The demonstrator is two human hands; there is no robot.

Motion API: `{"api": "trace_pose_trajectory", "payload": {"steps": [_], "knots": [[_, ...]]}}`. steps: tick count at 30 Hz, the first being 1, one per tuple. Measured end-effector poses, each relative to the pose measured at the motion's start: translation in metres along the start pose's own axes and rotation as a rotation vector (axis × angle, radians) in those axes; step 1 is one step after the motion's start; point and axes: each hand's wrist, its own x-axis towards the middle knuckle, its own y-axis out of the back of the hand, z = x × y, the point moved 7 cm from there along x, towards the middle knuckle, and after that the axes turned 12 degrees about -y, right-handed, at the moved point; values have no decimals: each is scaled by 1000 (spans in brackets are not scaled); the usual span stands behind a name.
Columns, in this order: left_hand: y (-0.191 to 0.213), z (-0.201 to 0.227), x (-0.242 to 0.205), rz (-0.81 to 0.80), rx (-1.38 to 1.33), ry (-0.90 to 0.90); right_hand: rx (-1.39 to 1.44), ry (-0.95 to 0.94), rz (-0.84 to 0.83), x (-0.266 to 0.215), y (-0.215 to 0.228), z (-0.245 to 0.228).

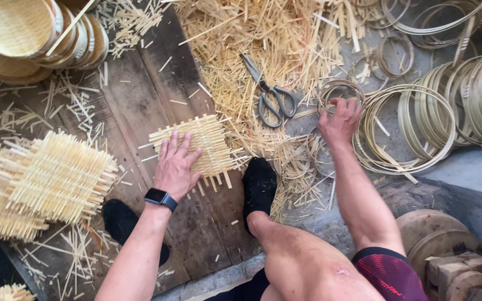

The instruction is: The person trims bamboo strips using scissors and weaves them together to form small circular baskets and lids.

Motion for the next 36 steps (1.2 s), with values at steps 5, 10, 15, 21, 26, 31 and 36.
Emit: {"api": "trace_pose_trajectory", "payload": {"steps": [5, 10, 15, 21, 26, 31, 36], "knots": [[15, 11, 7, 145, -29, -2, -258, 393, 104, 6, 35, -4], [21, 28, 23, 479, -569, 168, 339, 559, -51, -53, 73, -95], [1, 57, 47, 801, -1804, 311, 608, 862, -343, -144, 144, -227], [35, 65, -1, 569, -1922, 284, 529, 1111, -110, -156, 227, -285], [85, 85, -27, 389, -1922, 278, 512, 1209, -310, -175, 248, -309], [116, 114, -26, 184, -1936, 214, 245, 1453, -203, -216, 276, -336], [122, 102, -51, 501, -2006, 309, 27, 1331, -183, -228, 254, -354]]}}
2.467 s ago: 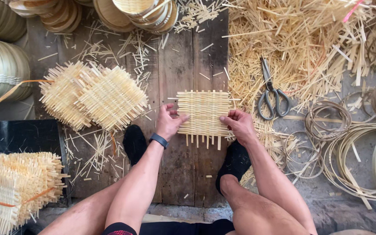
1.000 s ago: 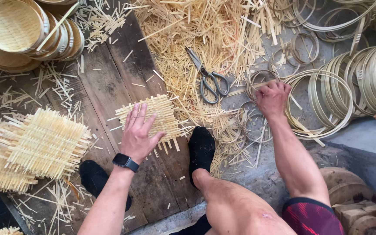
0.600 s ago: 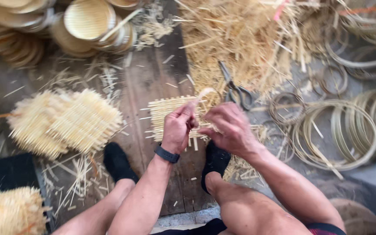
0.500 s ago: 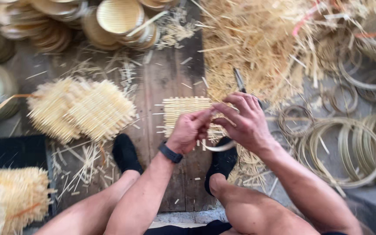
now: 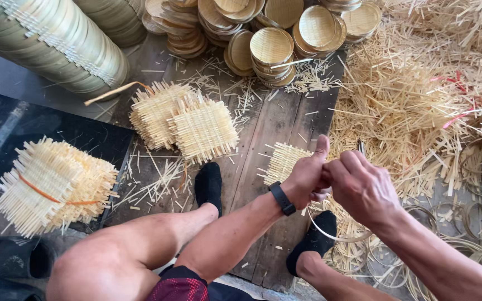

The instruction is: The person trims bamboo strips using scissors and weaves them together to form small circular baskets and lids.

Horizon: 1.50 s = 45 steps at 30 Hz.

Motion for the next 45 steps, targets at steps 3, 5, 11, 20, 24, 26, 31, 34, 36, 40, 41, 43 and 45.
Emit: {"api": "trace_pose_trajectory", "payload": {"steps": [3, 5, 11, 20, 24, 26, 31, 34, 36, 40, 41, 43, 45], "knots": [[20, 3, -8, 90, -38, -26, 53, 2, 39, 6, -17, -12], [32, 0, -7, 97, -46, -34, 160, 29, 84, 6, -20, -16], [88, 40, 20, 54, -278, -435, 1165, -875, -73, 13, -63, 55], [123, 40, 30, 114, -126, -170, 2213, -811, -226, -8, -160, 60], [131, 20, 40, 153, -41, -84, 2331, -783, -294, -9, -192, 62], [136, 9, 45, 170, -101, -97, 2353, -780, -283, -10, -201, 63], [145, 4, 51, 265, -144, -192, 2004, -984, -168, -23, -201, 84], [156, -9, 57, 388, -95, -162, 1687, -937, -187, -37, -192, 98], [171, -23, 66, 409, 69, -250, 1479, -1123, -95, -50, -205, 110], [208, -51, 78, 443, 731, -489, 946, -1368, -114, -72, -243, 127], [217, -58, 81, 473, 914, -469, 865, -1353, -113, -71, -252, 130], [227, -65, 85, 529, 1282, -419, 702, -1318, -111, -67, -272, 131], [226, -67, 84, 529, 1371, -498, 649, -1287, -103, -70, -284, 126]]}}
